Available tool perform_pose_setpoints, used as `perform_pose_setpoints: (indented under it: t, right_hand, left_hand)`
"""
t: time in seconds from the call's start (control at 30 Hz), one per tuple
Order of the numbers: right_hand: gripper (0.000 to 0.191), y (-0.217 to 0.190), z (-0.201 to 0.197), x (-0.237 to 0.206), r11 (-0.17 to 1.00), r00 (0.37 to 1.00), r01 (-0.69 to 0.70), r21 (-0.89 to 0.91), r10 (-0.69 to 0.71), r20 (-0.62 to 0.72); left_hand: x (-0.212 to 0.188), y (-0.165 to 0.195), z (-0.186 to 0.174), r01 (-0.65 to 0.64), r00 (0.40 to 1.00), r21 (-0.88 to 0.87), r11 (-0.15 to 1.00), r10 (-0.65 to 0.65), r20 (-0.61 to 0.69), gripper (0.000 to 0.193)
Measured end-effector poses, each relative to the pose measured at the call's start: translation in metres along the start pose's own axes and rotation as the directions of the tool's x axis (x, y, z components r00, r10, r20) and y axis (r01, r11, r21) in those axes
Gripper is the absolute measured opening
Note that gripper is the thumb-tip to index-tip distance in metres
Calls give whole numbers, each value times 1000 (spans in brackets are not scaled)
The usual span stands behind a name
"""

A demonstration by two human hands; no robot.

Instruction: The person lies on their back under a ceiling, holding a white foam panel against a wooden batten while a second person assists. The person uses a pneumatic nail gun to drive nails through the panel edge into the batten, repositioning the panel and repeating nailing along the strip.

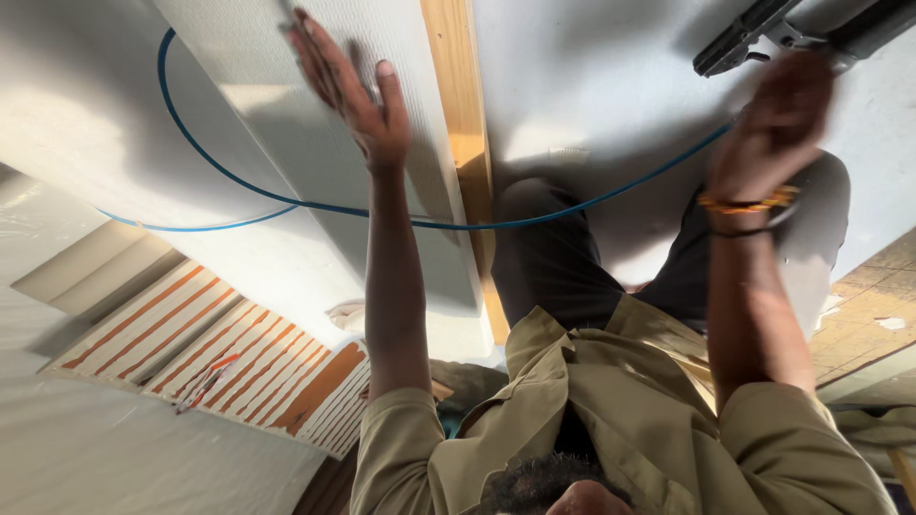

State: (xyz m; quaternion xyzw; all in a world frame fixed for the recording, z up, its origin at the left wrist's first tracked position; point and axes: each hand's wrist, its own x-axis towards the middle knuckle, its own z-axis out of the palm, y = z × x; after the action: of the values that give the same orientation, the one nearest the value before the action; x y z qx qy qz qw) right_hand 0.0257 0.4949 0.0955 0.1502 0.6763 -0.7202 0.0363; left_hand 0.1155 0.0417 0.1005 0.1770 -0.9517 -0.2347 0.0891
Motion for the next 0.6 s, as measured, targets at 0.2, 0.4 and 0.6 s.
perform_pose_setpoints:
  t: [0.2, 0.4, 0.6]
  right_hand:
    - [15, 25, 198, -98, 933, 822, -322, -162, 361, 441]
    - [21, 45, 273, -119, 838, 849, -322, -440, 461, 257]
    - [22, 64, 283, -118, 730, 726, -653, -202, 679, 106]
  left_hand:
    - [-103, -66, -87, 368, 903, 603, 708, -427, -51, 77]
    - [-186, -104, -137, 865, 471, 229, 446, -880, -63, 83]
    - [-164, -171, -163, 865, 500, -170, 472, -787, 361, 91]
